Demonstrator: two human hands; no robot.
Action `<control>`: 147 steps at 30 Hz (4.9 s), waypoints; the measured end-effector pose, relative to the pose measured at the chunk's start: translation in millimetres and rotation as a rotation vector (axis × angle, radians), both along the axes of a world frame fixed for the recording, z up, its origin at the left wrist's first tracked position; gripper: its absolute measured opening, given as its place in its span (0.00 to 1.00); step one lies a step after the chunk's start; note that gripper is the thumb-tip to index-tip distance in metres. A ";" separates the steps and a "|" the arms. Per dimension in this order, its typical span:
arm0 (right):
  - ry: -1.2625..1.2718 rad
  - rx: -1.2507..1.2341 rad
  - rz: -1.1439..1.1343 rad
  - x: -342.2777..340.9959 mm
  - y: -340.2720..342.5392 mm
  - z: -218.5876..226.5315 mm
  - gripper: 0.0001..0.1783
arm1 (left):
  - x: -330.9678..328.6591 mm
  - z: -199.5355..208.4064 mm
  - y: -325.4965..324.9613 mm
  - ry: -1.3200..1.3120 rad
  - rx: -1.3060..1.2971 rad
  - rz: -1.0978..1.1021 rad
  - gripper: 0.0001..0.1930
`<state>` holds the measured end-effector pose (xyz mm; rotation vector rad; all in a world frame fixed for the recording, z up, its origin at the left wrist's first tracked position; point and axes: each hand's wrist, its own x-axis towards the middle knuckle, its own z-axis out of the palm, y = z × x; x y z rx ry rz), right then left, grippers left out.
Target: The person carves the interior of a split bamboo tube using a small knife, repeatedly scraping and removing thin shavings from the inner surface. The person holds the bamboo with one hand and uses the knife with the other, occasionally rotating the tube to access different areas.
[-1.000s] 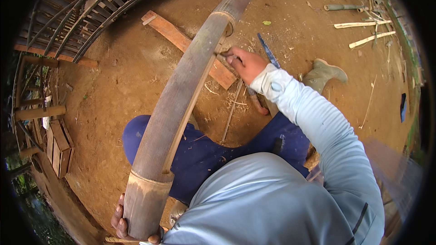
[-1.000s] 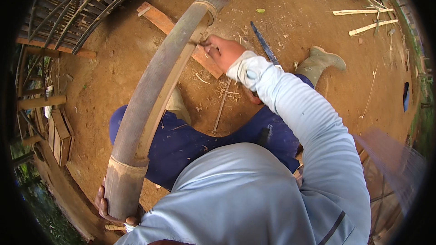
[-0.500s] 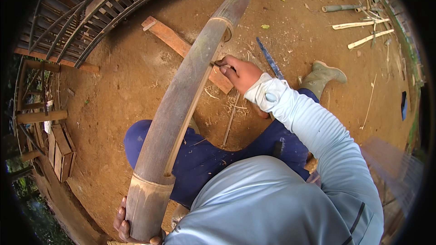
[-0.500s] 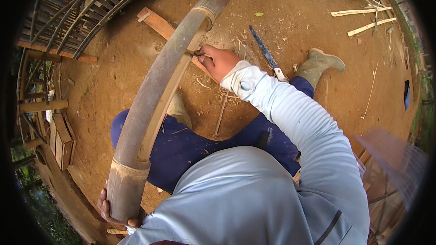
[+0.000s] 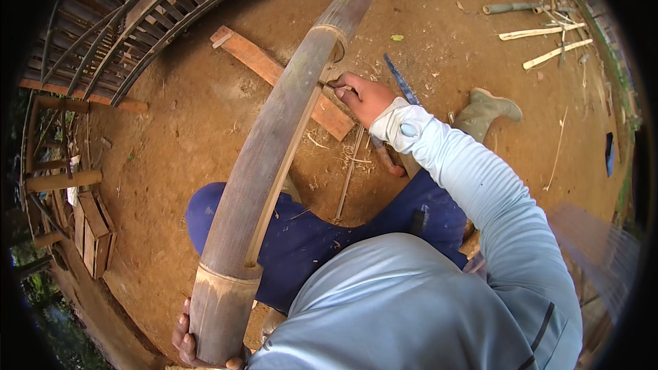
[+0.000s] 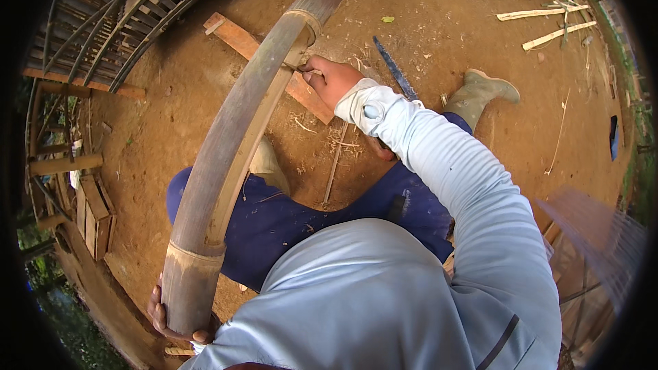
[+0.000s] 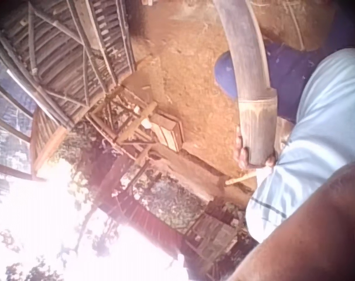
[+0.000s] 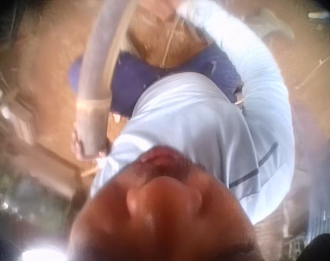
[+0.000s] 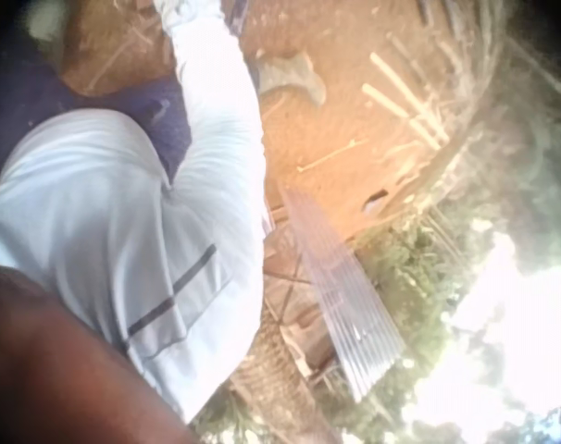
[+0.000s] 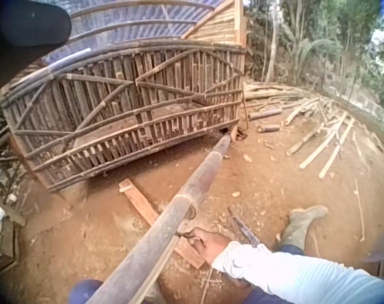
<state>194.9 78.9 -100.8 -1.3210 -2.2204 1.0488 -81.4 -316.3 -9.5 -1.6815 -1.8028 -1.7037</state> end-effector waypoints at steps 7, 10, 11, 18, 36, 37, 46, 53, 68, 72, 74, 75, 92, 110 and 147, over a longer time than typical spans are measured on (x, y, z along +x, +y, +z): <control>-0.015 -0.004 0.004 0.2 14.7 -4.6 0.15 | -0.7 -1.3 3.1 0.030 -0.003 -0.004 0.43; -0.044 -0.025 -0.010 2.0 26.2 -2.3 0.15 | 0.3 -3.1 5.9 0.047 0.007 0.020 0.44; -0.071 -0.041 -0.016 -1.3 26.4 5.6 0.15 | -1.3 -1.5 7.3 0.069 -0.002 0.023 0.44; 0.008 0.042 -0.076 0.3 26.5 -11.6 0.16 | 0.5 -3.7 2.5 0.050 0.015 0.036 0.45; -0.031 0.049 -0.018 0.7 28.9 -7.8 0.16 | 0.2 -4.4 -5.2 -0.002 -0.019 -0.017 0.44; -0.036 0.053 -0.021 3.5 27.5 -10.2 0.16 | -1.5 -7.2 -3.2 0.004 -0.004 -0.018 0.44; -0.123 0.018 -0.080 4.4 29.8 -0.4 0.16 | -5.5 -0.9 -3.9 0.068 -0.026 -0.040 0.44; -0.055 0.078 -0.083 4.7 26.9 -6.1 0.16 | -5.1 -6.5 -0.6 0.068 0.001 -0.031 0.44; -0.108 -0.024 -0.114 3.8 39.1 2.4 0.17 | -1.3 -7.2 2.0 0.065 0.020 -0.021 0.45; -0.109 0.040 -0.067 4.8 27.9 -1.3 0.17 | -4.2 -7.0 2.7 0.063 0.022 -0.055 0.44; -0.092 0.052 -0.034 5.6 25.2 -8.3 0.17 | -4.9 -8.5 2.7 0.057 0.042 -0.064 0.44; -0.110 0.034 -0.052 5.5 31.3 -9.2 0.17 | -5.3 -8.8 2.9 0.054 0.051 -0.069 0.44; -0.003 -0.068 -0.075 -10.8 -17.9 17.5 0.15 | 0.0 -2.9 6.3 0.012 0.047 -0.020 0.43; 0.147 0.020 -0.135 -8.9 -8.5 -8.1 0.15 | 5.8 3.0 5.0 0.022 -0.034 0.073 0.43; 0.146 0.042 -0.165 -4.6 2.2 -29.4 0.16 | 9.0 7.4 11.8 0.000 -0.028 0.137 0.43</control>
